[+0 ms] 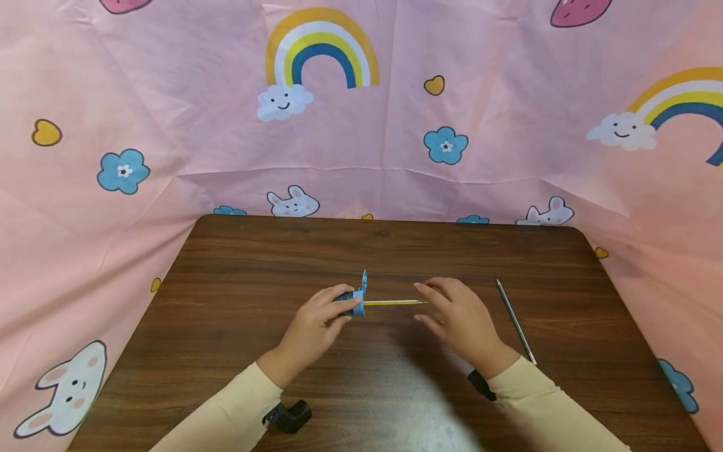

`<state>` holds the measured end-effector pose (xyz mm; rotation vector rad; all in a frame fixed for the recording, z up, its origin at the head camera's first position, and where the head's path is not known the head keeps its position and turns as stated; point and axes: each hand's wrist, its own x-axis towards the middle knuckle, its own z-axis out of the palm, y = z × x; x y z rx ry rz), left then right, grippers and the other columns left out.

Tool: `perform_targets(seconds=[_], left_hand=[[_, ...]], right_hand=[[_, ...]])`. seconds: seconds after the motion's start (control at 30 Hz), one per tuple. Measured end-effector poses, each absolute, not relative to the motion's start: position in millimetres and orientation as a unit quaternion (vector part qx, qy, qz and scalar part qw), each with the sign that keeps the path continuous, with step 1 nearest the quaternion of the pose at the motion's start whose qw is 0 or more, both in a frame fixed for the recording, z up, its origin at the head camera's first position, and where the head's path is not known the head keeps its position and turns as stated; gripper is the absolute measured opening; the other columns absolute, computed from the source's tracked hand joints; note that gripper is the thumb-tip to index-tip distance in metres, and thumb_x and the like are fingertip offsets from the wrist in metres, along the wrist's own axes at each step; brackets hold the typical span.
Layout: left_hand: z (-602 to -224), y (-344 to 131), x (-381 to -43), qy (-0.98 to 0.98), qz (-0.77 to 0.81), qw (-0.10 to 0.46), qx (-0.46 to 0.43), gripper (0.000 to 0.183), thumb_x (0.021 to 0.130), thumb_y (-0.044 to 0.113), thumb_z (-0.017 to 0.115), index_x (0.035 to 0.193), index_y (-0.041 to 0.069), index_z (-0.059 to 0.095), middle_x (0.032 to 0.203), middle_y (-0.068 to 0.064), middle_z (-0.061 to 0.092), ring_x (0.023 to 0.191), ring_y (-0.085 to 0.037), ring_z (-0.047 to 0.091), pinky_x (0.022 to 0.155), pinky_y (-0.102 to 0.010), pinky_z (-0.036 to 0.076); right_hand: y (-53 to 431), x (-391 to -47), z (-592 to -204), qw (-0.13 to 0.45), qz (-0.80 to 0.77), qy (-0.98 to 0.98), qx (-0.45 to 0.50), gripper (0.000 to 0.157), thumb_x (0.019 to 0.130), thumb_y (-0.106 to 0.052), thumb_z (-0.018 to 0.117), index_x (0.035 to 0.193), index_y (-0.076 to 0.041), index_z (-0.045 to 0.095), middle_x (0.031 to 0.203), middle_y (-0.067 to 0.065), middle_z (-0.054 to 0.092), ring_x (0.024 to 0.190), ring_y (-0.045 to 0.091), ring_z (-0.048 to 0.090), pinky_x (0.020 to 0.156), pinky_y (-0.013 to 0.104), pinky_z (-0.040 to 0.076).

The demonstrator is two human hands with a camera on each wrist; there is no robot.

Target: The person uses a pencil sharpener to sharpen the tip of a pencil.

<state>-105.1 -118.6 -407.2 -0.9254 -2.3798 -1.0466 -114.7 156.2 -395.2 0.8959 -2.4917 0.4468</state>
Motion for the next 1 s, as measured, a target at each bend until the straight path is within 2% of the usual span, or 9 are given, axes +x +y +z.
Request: perform_targets(seconds=[0.2,0.3,0.43,0.53,0.6,0.73,0.83,0.93,1.0], left_hand=[[-404,-117,-103,-0.858,-0.376,0.171,-0.305,0.041,0.071,-0.003,0.072,0.109,0.012,0.067,0.117,-0.002,0.056,0.107,-0.018,0.053,0.079,-0.030,0.050],[-404,-117,-101,-0.862,-0.378,0.157,-0.301,0.041,0.072,-0.002,0.072,0.110,0.013,0.066,0.118,-0.003,0.056,0.108,-0.018,0.052,0.079,-0.029,0.050],[-404,-117,-99,-0.864,-0.377,0.148,-0.300,0.042,0.072,-0.002,0.071,0.111,0.013,0.066,0.119,-0.003,0.055,0.110,-0.017,0.051,0.078,-0.029,0.050],[-404,-117,-98,-0.865,-0.372,0.150,-0.303,0.042,0.071,-0.003,0.072,0.110,0.013,0.066,0.118,-0.002,0.055,0.110,-0.017,0.051,0.079,-0.029,0.050],[-405,-117,-98,-0.864,-0.363,0.154,-0.312,0.042,0.071,-0.003,0.072,0.109,0.013,0.067,0.118,-0.002,0.056,0.110,-0.018,0.052,0.081,-0.030,0.050],[-406,-119,-98,-0.855,-0.341,0.176,-0.348,0.041,0.069,-0.005,0.073,0.107,0.009,0.068,0.115,-0.005,0.057,0.109,-0.020,0.052,0.082,-0.030,0.049],[-407,-119,-99,-0.836,-0.320,0.211,-0.392,0.039,0.069,-0.007,0.072,0.104,0.008,0.068,0.112,-0.009,0.057,0.107,-0.023,0.053,0.084,-0.030,0.048],[-407,-120,-100,-0.816,-0.301,0.240,-0.432,0.026,0.079,-0.003,0.065,0.103,0.008,0.068,0.111,-0.010,0.057,0.106,-0.025,0.053,0.086,-0.029,0.047],[-407,-119,-101,-0.809,-0.295,0.248,-0.445,0.027,0.080,-0.004,0.063,0.104,0.010,0.068,0.112,-0.011,0.056,0.106,-0.025,0.052,0.087,-0.028,0.047]], right_hand=[[154,-116,-408,0.365,0.163,-0.839,0.370,0.017,0.082,-0.013,0.064,0.097,-0.006,0.068,0.086,0.007,0.060,0.073,0.023,0.056,0.065,0.037,0.048],[152,-116,-410,0.403,0.162,-0.819,0.375,0.022,0.093,-0.014,0.050,0.091,-0.005,0.070,0.080,0.006,0.059,0.066,0.021,0.054,0.058,0.033,0.047],[151,-114,-410,0.408,0.168,-0.815,0.375,0.027,0.094,-0.014,0.047,0.086,-0.006,0.071,0.074,0.004,0.056,0.060,0.017,0.048,0.047,0.026,0.041],[152,-111,-409,0.366,0.181,-0.835,0.368,0.014,0.086,-0.013,0.059,0.083,-0.009,0.072,0.070,0.001,0.051,0.058,0.013,0.041,0.043,0.021,0.034],[153,-109,-407,0.328,0.191,-0.853,0.358,0.005,0.078,-0.012,0.069,0.081,-0.011,0.072,0.068,-0.001,0.049,0.058,0.011,0.041,0.044,0.020,0.035],[155,-107,-400,0.208,0.233,-0.888,0.337,0.013,0.066,-0.012,0.078,0.077,-0.013,0.073,0.067,-0.006,0.052,0.060,0.007,0.049,0.050,0.018,0.043],[158,-111,-392,0.023,0.325,-0.895,0.303,0.008,0.071,-0.015,0.074,0.078,-0.012,0.072,0.069,-0.008,0.058,0.061,0.004,0.052,0.051,0.018,0.044],[164,-119,-385,-0.184,0.428,-0.853,0.235,0.009,0.077,-0.015,0.070,0.081,-0.007,0.071,0.064,-0.004,0.057,0.053,0.005,0.046,0.047,0.021,0.040],[167,-124,-381,-0.263,0.455,-0.828,0.197,0.011,0.078,-0.014,0.068,0.082,-0.004,0.070,0.059,0.000,0.054,0.050,0.008,0.042,0.046,0.023,0.038]])
